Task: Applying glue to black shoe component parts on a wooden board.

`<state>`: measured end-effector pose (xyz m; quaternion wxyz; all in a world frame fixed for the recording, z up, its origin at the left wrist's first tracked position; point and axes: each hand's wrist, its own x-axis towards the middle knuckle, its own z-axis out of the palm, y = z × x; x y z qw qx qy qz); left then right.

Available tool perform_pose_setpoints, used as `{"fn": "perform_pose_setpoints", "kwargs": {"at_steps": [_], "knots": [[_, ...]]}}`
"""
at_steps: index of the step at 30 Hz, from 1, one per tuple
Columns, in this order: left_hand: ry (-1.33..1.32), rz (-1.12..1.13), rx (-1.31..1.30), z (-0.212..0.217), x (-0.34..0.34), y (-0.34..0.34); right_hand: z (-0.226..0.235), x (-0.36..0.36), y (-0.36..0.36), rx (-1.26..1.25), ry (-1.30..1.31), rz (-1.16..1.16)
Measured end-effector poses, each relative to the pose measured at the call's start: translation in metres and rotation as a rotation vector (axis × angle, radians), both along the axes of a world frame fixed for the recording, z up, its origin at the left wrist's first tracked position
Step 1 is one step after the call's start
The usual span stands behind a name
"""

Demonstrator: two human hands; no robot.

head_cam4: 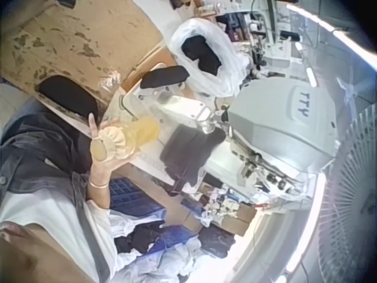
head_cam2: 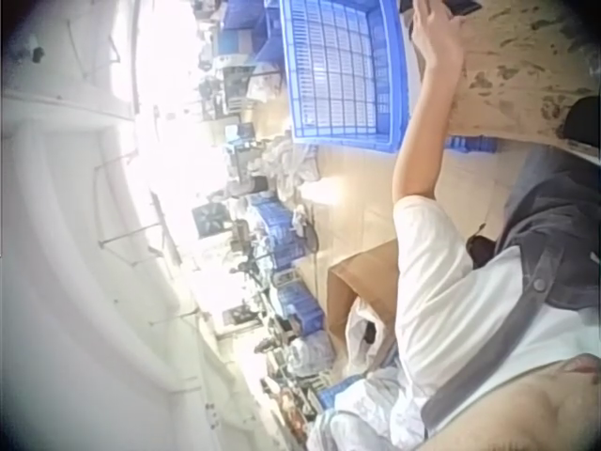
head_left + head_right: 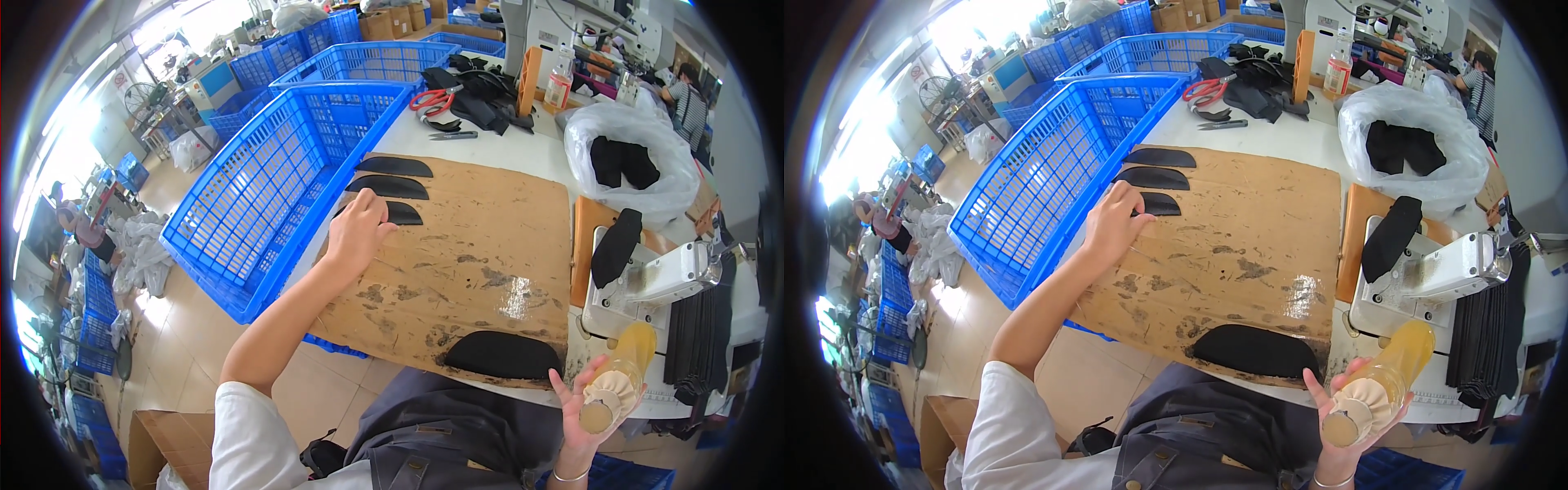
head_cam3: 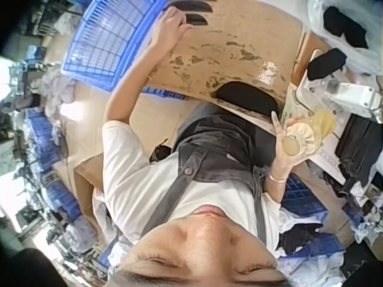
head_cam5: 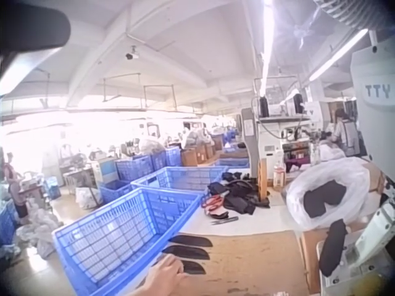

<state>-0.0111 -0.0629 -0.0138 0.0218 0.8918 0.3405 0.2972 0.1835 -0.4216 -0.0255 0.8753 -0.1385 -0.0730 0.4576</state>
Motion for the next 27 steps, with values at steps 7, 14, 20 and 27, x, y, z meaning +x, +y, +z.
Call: {"fn": "perform_pose_setpoints", "kwargs": {"at_steps": [7,14,20,27], "knots": [[0.213,0.161,0.183,0.016,-0.029,0.006,-0.007,0.008,-0.003,0.108,-0.182,0.106],[0.251,0.112,0.202,0.013,-0.027,0.02,-0.006,0.005,-0.003,0.139,-0.168,0.119],[0.118,0.113,-0.022,0.0,-0.036,0.022,-0.005,-0.001,-0.007,0.012,-0.042,0.036],[0.069,0.075,0.049,-0.018,-0.05,0.001,-0.008,0.006,-0.003,0.108,-0.232,0.124]]}}
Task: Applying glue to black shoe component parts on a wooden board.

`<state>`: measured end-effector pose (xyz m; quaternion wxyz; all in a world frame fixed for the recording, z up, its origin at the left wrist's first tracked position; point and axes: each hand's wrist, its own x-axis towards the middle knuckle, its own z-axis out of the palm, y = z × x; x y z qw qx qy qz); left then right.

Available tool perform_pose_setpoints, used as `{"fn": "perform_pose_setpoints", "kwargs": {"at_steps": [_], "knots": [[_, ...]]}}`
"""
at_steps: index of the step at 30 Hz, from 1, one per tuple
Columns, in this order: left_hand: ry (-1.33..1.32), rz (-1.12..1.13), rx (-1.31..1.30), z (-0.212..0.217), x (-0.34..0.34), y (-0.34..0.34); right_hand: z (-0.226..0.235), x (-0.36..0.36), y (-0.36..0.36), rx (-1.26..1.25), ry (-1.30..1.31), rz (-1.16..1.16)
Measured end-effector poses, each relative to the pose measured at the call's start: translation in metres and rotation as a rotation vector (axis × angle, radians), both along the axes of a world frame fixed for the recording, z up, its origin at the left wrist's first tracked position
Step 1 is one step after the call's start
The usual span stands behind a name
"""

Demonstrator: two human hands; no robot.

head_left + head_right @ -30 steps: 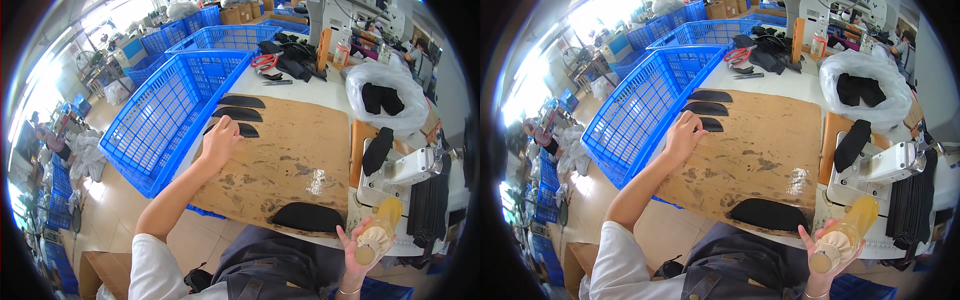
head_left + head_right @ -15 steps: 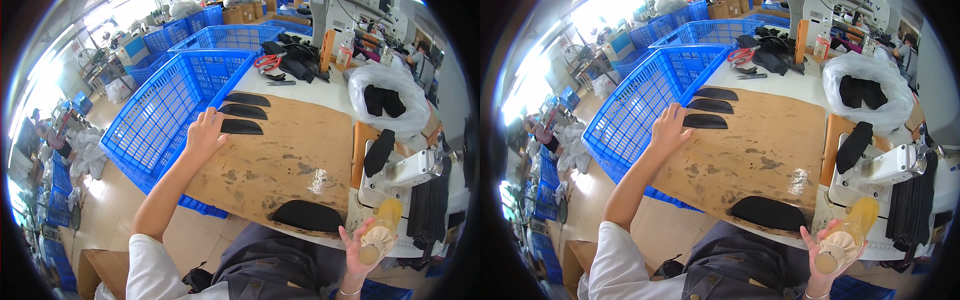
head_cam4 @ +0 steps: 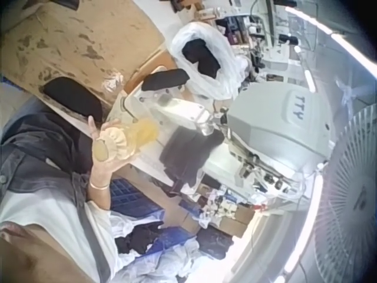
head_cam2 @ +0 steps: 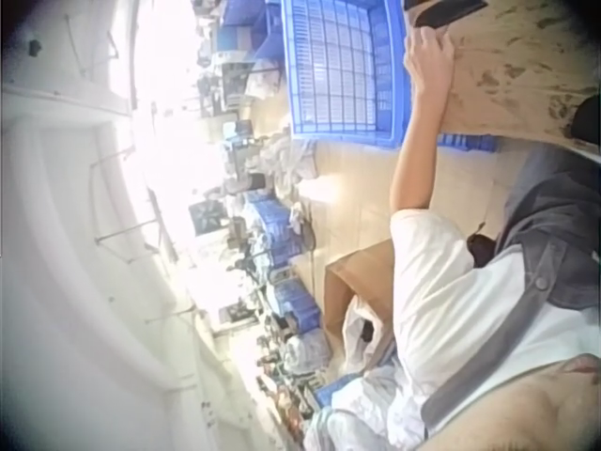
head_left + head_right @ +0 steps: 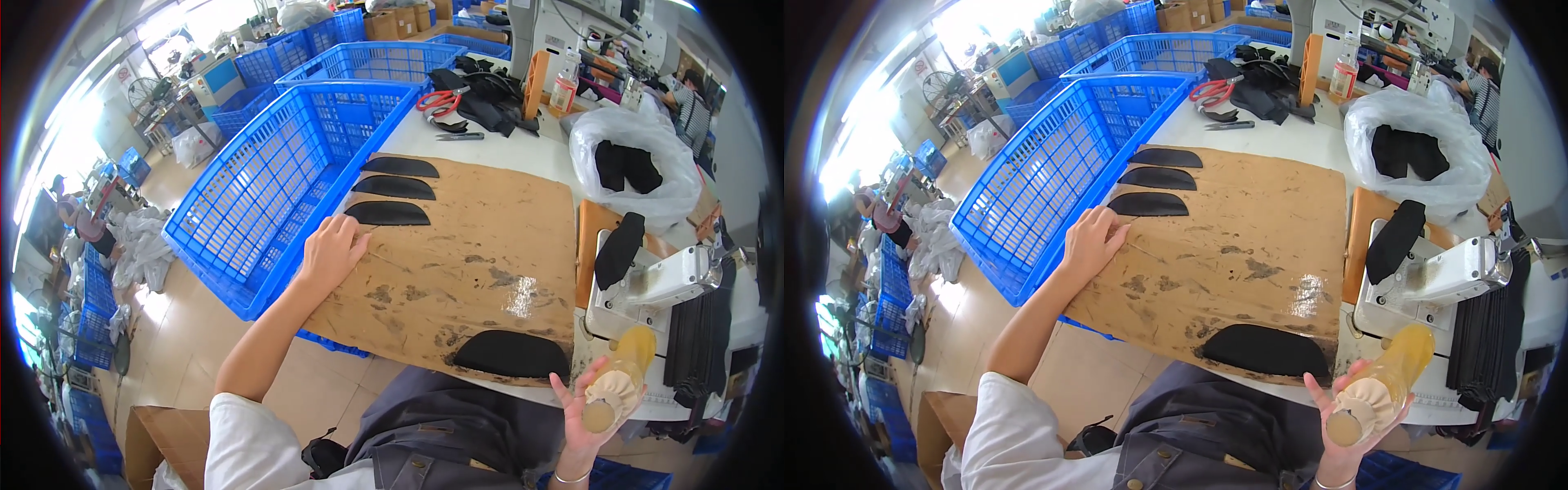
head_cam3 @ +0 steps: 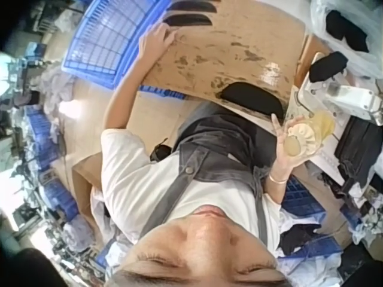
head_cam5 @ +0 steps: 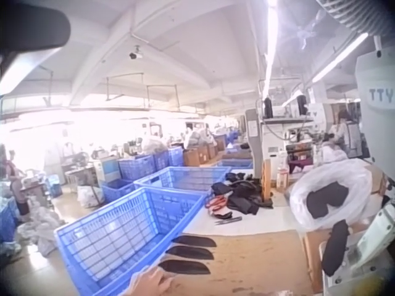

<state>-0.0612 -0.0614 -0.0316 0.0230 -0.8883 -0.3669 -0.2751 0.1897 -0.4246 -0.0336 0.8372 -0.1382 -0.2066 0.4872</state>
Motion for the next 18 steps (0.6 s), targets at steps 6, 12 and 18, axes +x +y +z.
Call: {"fn": "perform_pose_setpoints", "kwargs": {"at_steps": [6,12,18], "knots": [[-0.117,-0.094,0.044,0.001,-0.003,-0.001,0.0,-0.001,0.0,-0.008,0.028,0.002],[-0.044,-0.088,0.013,0.005,-0.005,-0.001,0.0,-0.003,0.0,0.001,0.056,0.004],[-0.024,-0.004,-0.048,0.012,-0.01,-0.017,0.012,-0.009,-0.005,-0.037,0.148,-0.083]]}}
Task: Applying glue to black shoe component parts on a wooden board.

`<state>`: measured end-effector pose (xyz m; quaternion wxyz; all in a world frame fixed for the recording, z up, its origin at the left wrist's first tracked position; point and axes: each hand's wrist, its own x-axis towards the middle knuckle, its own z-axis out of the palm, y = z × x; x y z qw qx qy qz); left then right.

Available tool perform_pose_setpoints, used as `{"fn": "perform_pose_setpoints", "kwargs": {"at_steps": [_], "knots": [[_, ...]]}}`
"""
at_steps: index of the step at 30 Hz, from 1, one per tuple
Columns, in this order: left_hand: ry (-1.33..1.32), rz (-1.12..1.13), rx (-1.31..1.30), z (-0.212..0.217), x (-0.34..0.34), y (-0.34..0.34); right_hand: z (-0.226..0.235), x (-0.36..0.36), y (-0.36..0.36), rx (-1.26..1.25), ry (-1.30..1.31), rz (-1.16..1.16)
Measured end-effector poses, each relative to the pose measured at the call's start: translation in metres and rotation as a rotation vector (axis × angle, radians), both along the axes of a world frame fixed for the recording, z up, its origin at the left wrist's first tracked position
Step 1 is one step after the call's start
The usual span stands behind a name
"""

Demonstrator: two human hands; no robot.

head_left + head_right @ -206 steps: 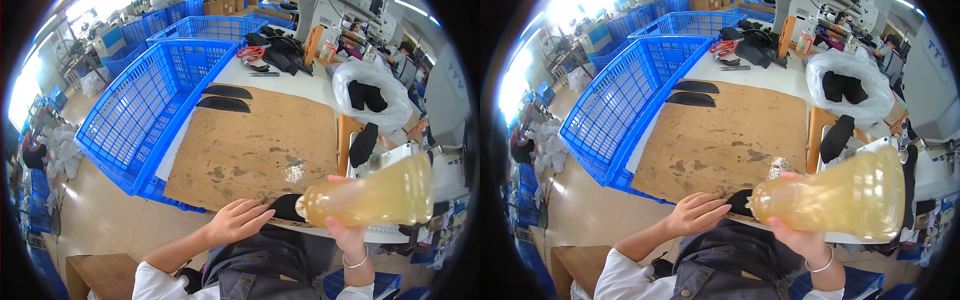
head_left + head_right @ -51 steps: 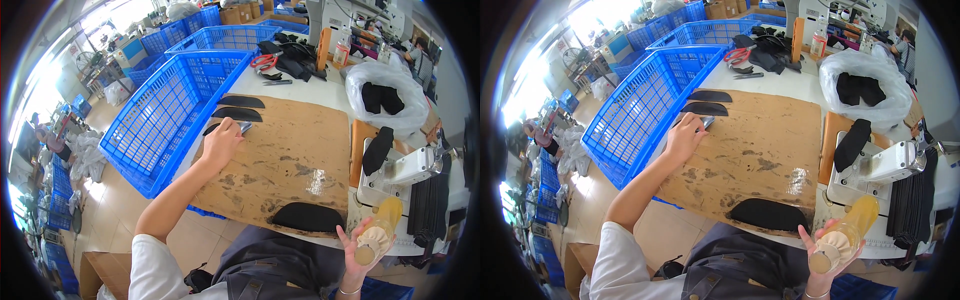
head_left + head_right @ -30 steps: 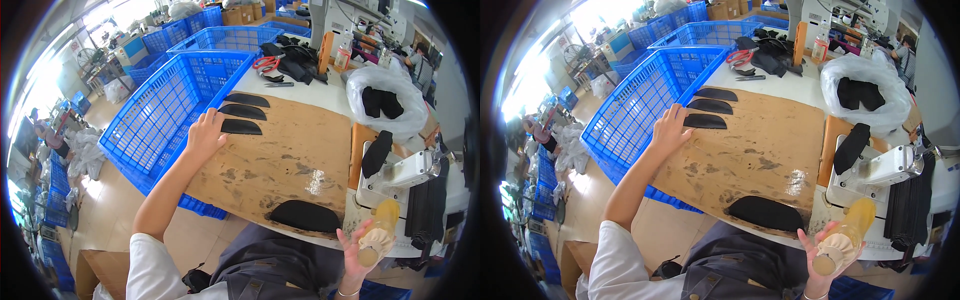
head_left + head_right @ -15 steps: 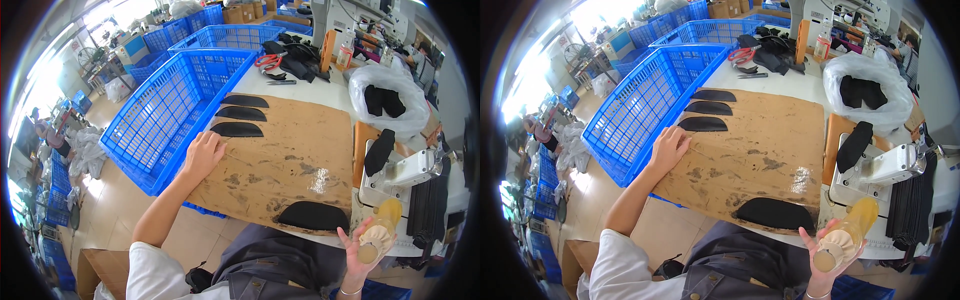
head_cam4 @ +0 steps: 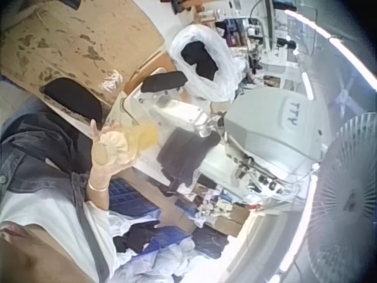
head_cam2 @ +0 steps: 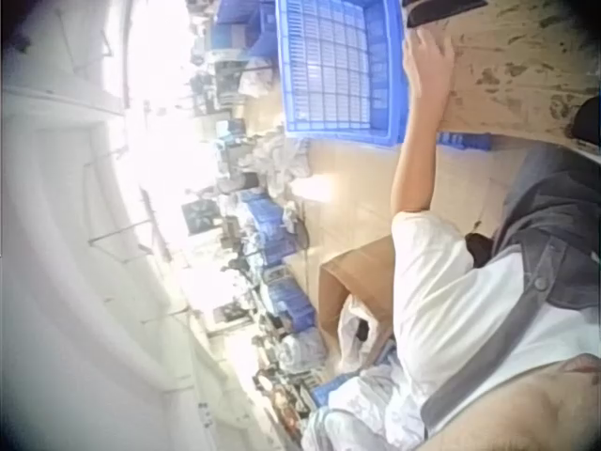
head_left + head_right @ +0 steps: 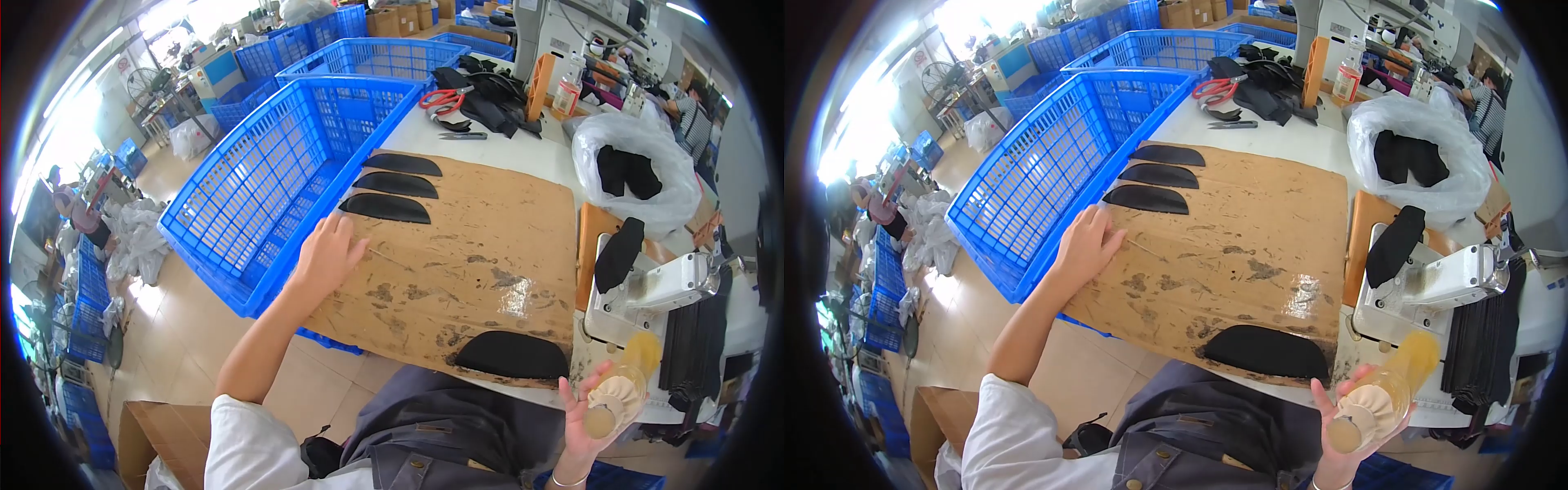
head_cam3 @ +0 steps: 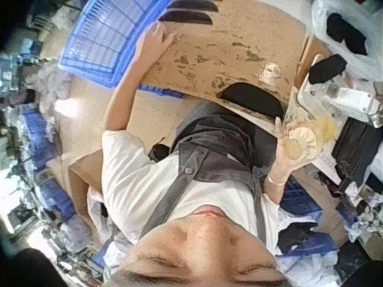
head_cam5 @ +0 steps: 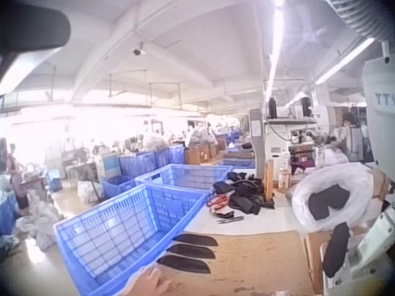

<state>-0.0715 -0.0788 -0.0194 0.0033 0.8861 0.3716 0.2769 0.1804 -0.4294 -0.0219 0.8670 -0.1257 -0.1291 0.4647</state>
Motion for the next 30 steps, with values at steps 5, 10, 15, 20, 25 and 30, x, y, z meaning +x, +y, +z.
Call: {"fn": "perform_pose_setpoints", "kwargs": {"at_steps": [5,10,15,20,25,30], "knots": [[-0.126,-0.561,-0.04,0.007,0.027,-0.101,0.008,0.008,0.002,-0.31,-0.242,-0.292],[-0.089,-0.698,-0.04,-0.012,0.033,-0.144,0.042,-0.007,0.054,-0.474,-0.989,-0.33],[-0.233,-0.668,0.105,-0.032,0.033,-0.14,0.073,-0.024,0.087,-0.414,-1.537,-0.164],[-0.324,-0.655,0.084,-0.042,0.034,-0.141,0.077,-0.037,0.105,-0.325,-2.162,-0.211],[-0.303,-0.646,0.067,-0.042,0.033,-0.14,0.067,-0.047,0.111,-0.575,-1.867,-0.035],[-0.305,-0.656,0.089,-0.042,0.033,-0.139,0.061,-0.043,0.109,-0.693,-1.724,0.06]]}}
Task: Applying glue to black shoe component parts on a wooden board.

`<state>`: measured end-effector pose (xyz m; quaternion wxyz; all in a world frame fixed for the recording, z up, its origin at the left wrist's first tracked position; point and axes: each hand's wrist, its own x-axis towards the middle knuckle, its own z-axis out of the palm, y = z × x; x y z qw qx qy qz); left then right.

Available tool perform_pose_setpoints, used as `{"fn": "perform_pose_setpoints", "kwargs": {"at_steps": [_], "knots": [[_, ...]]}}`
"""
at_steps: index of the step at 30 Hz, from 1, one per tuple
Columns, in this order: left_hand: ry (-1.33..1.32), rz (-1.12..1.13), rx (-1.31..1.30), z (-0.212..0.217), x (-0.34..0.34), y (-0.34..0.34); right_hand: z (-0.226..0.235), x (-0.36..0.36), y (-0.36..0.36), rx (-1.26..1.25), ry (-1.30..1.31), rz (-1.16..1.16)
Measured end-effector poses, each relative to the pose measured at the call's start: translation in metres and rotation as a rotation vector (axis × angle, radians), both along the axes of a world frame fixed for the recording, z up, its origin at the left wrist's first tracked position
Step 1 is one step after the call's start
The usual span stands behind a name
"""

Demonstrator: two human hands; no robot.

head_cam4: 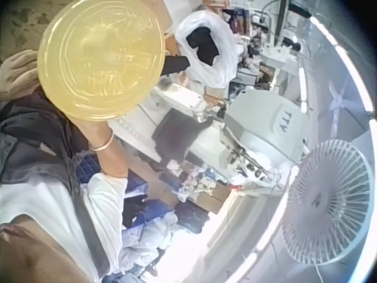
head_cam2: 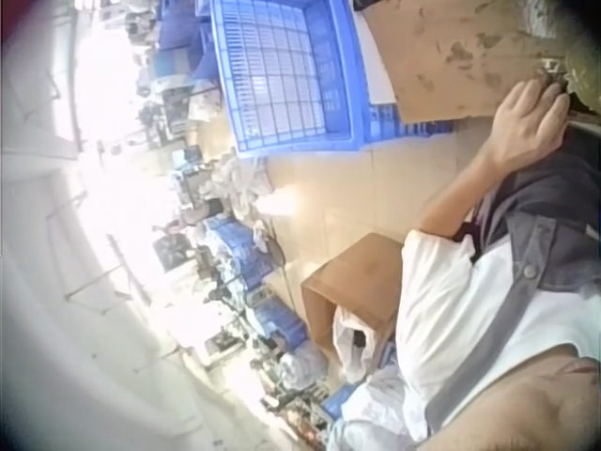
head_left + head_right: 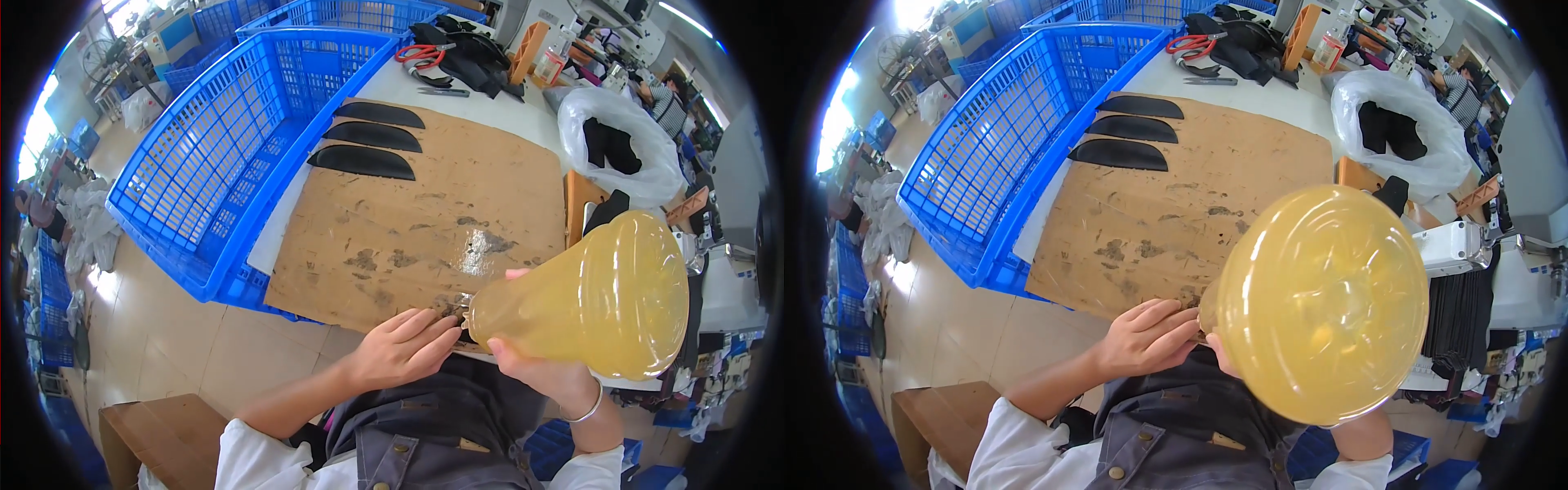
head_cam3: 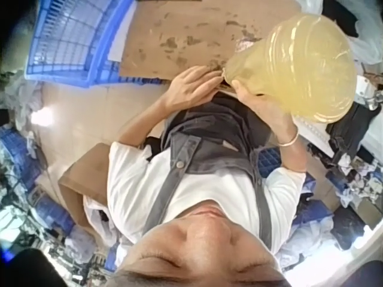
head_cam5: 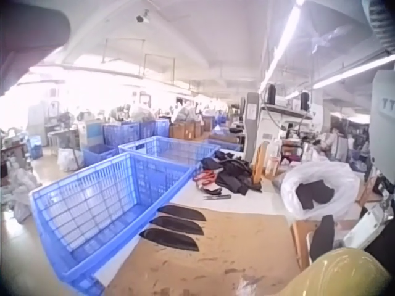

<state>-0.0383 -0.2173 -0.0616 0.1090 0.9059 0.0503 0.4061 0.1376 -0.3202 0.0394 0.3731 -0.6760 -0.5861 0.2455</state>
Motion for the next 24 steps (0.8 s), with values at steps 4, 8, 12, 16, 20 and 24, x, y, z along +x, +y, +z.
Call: {"fn": "perform_pose_setpoints", "kwargs": {"at_steps": [4,8,12,16,20,24], "knots": [[0.014,-0.007,0.002,0.0,0.002,0.0,0.001,0.0,-0.002,0.261,-0.502,0.158],[0.03,0.006,0.003,0.001,0.002,-0.001,0.005,0.005,-0.012,0.119,-0.254,-0.018],[0.033,0.01,-0.003,0.002,0.004,-0.001,0.006,0.029,-0.031,0.198,-0.625,0.018],[0.029,0.009,-0.003,0.006,0.001,-0.001,0.014,0.044,-0.073,0.104,-0.318,-0.232],[0.016,0.013,-0.013,0.005,0.002,-0.002,0.018,0.049,-0.089,0.143,-0.286,-0.492],[0.034,0.007,-0.014,0.004,-0.001,0.0,0.008,0.014,-0.05,0.432,0.124,-0.323]]}}
